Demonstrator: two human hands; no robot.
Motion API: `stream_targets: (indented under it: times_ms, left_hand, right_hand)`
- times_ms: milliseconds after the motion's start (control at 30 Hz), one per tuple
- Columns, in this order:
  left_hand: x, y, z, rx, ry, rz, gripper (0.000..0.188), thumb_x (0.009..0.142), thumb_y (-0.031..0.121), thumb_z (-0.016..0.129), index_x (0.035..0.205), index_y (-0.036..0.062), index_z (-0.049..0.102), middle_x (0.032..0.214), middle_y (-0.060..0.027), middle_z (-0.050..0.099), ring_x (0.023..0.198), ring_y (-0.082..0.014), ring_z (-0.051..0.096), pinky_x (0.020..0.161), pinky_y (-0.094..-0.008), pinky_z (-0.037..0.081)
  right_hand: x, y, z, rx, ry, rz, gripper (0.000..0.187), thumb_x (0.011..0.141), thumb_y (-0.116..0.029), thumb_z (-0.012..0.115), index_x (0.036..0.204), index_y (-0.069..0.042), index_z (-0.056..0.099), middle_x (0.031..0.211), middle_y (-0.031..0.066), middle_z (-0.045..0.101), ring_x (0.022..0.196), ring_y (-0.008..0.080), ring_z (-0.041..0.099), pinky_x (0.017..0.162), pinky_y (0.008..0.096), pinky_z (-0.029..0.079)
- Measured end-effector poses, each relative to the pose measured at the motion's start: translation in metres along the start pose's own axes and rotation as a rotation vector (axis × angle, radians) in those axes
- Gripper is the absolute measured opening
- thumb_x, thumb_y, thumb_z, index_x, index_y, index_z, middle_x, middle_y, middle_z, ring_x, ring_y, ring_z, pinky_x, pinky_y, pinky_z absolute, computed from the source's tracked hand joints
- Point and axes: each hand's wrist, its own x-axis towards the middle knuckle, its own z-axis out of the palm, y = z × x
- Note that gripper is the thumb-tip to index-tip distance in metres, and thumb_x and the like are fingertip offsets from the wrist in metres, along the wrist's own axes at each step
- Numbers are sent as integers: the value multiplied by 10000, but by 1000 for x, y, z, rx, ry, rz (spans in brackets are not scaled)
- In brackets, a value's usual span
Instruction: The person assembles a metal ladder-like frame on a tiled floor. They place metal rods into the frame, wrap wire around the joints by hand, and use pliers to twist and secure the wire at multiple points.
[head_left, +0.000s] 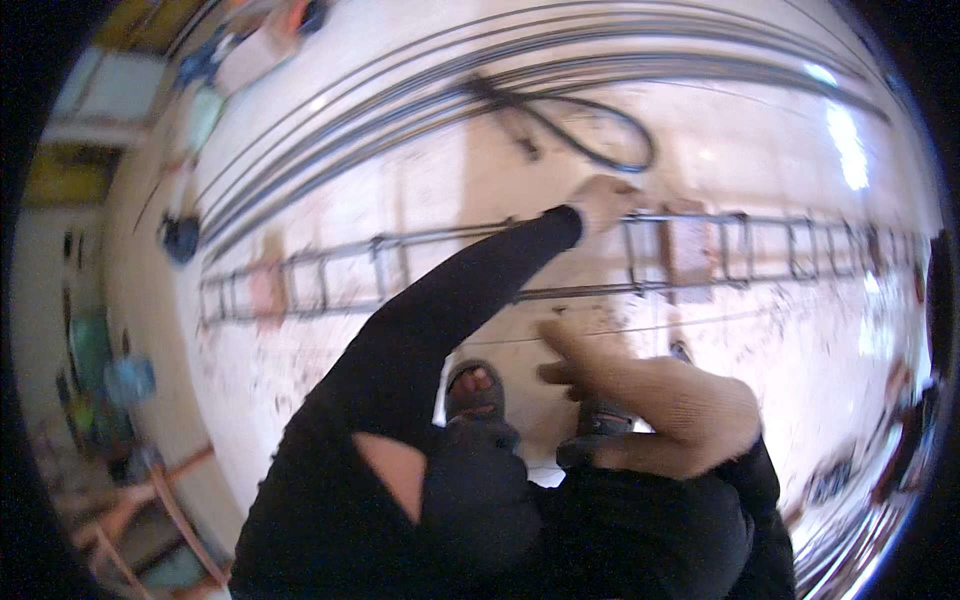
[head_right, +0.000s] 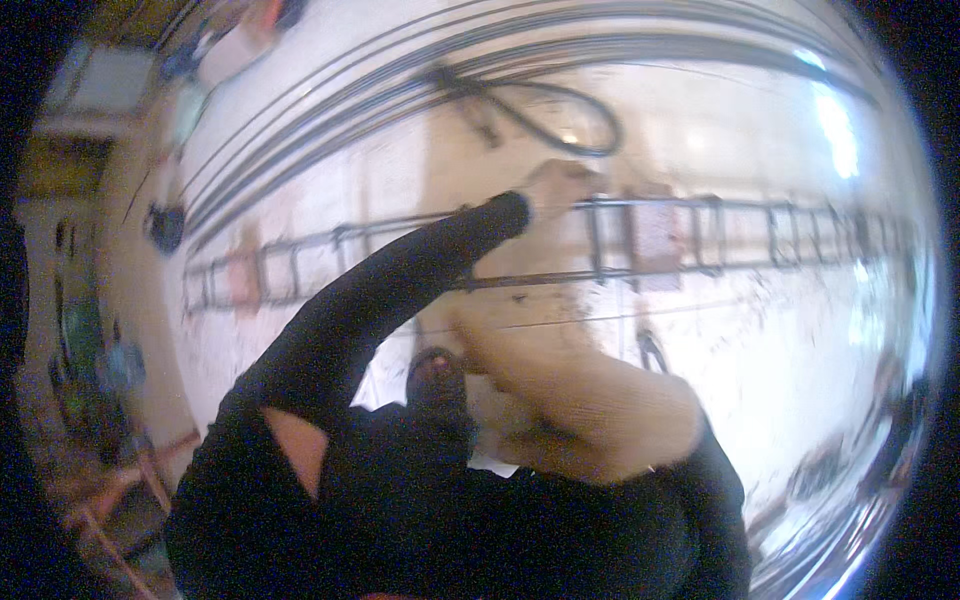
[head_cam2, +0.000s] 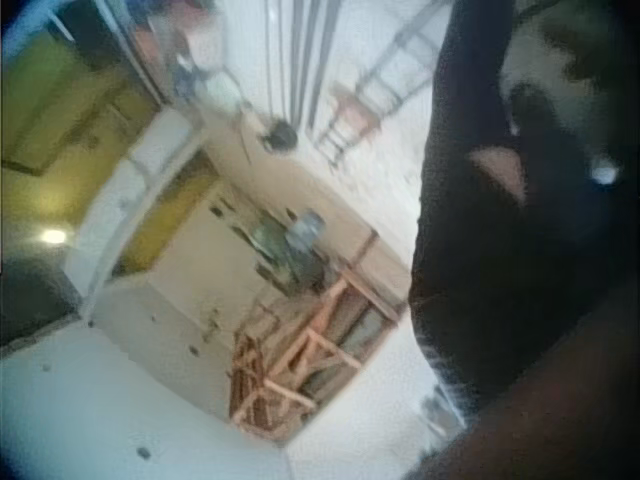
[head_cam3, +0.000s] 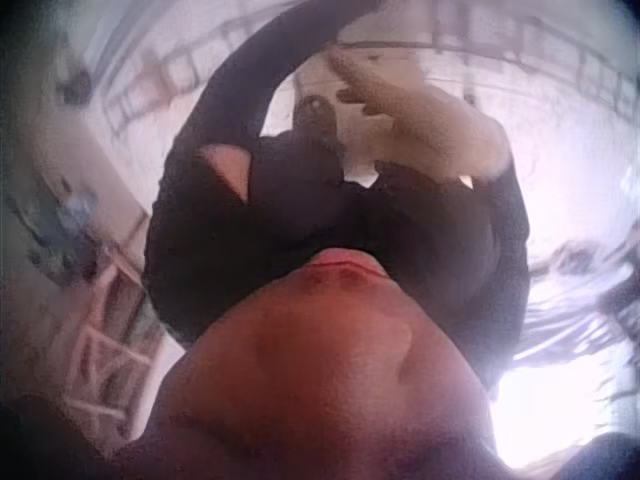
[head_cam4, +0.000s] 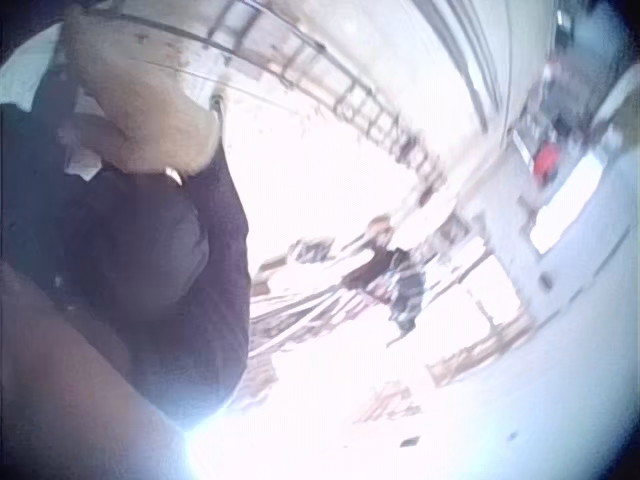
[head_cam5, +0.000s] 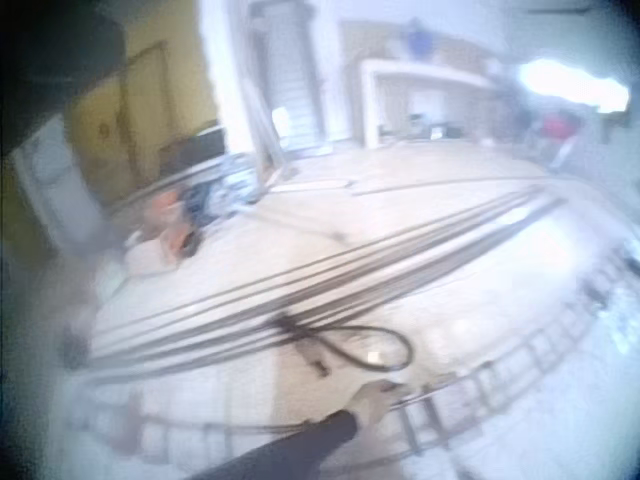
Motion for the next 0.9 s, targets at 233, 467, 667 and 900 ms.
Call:
stream_targets:
  times_ms: [233, 467, 667, 900]
  left_hand:
    - [6, 3, -6, -69, -68, 33, 344, 1108, 315, 650, 1209, 21, 797, 1124, -40, 785, 1009, -129, 664, 939, -308, 524]
    - [-4, 20, -1, -181, -178, 7, 386, 1122, 347, 630, 1276, 23, 770, 1259, -52, 770, 1140, -148, 666, 1045, -314, 503]
    - [-2, 5, -8, -172, -125, -12, 424, 1122, 322, 636, 1327, -42, 711, 1233, -97, 747, 1139, -163, 660, 1043, -314, 511]
    - [-22, 48, -4, 57, -105, -73, 423, 1116, 297, 644, 1340, -60, 686, 1161, -102, 751, 1082, -152, 668, 990, -299, 534]
  right_hand:
    - [-19, 48, -41, -79, 1090, -11, 555, 1003, -221, 723, 1498, -9, 591, 1138, 217, 780, 1007, 293, 766, 854, 421, 592]
    - [-29, 193, -86, -506, 1221, 215, 323, 974, -252, 741, 1237, -70, 781, 1072, 172, 797, 973, 307, 777, 858, 394, 602]
    - [25, 197, -92, -385, 1237, 351, 373, 957, -377, 728, 1172, -87, 824, 1137, 187, 796, 1050, 356, 767, 933, 439, 596]
    - [19, 207, -132, -609, 970, 337, 245, 939, -283, 719, 1036, -87, 830, 1077, 124, 811, 1006, 344, 772, 860, 447, 609]
